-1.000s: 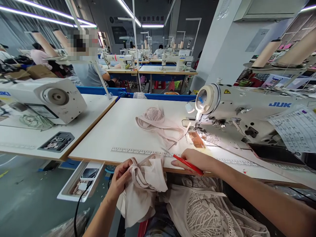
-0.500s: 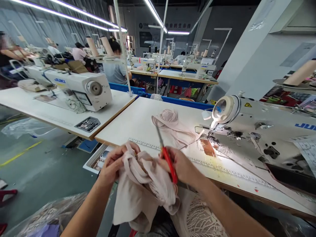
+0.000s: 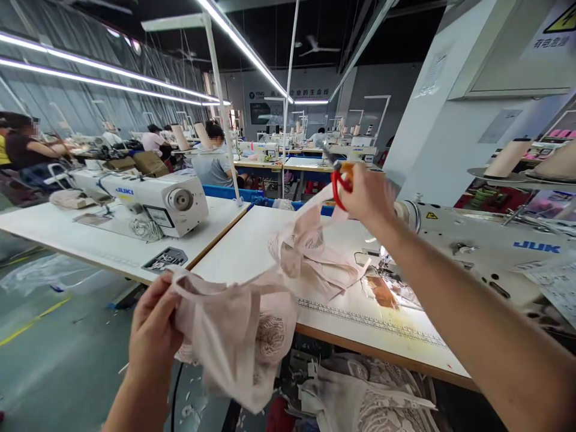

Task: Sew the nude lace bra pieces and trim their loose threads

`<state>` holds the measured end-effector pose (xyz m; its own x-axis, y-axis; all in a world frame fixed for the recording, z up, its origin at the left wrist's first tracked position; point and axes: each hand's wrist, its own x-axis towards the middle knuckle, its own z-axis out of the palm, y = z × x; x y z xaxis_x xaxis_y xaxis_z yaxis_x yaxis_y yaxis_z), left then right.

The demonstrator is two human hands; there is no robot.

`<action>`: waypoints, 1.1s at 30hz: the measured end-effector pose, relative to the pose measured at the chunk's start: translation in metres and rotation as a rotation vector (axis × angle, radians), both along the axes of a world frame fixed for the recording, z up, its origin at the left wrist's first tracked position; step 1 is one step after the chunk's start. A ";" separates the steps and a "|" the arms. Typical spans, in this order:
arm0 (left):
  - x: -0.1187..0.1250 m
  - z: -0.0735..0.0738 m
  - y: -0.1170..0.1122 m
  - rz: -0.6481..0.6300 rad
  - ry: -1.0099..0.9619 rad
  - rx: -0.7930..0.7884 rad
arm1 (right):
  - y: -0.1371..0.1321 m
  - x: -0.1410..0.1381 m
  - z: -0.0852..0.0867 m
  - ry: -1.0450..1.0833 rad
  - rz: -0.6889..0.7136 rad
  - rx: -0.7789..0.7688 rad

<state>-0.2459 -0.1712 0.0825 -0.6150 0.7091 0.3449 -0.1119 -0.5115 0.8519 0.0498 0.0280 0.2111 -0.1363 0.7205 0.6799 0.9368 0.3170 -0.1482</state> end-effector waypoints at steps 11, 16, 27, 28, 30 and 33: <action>0.001 -0.016 0.025 -0.073 0.023 -0.041 | -0.114 0.017 -0.143 0.794 0.576 -1.358; 0.007 -0.014 0.024 -0.100 0.063 -0.016 | -0.150 0.013 -0.179 0.853 0.557 -1.766; 0.012 -0.009 0.011 -0.230 0.158 0.078 | -0.139 -0.026 -0.201 0.755 0.495 -1.845; 0.012 -0.008 0.011 -0.227 0.164 0.085 | -0.140 -0.029 -0.199 0.777 0.480 -1.833; 0.010 -0.008 0.011 -0.220 0.168 0.080 | -0.141 -0.035 -0.195 0.829 0.455 -1.799; 0.008 -0.010 0.011 -0.228 0.165 0.065 | -0.142 -0.041 -0.194 0.883 0.415 -1.780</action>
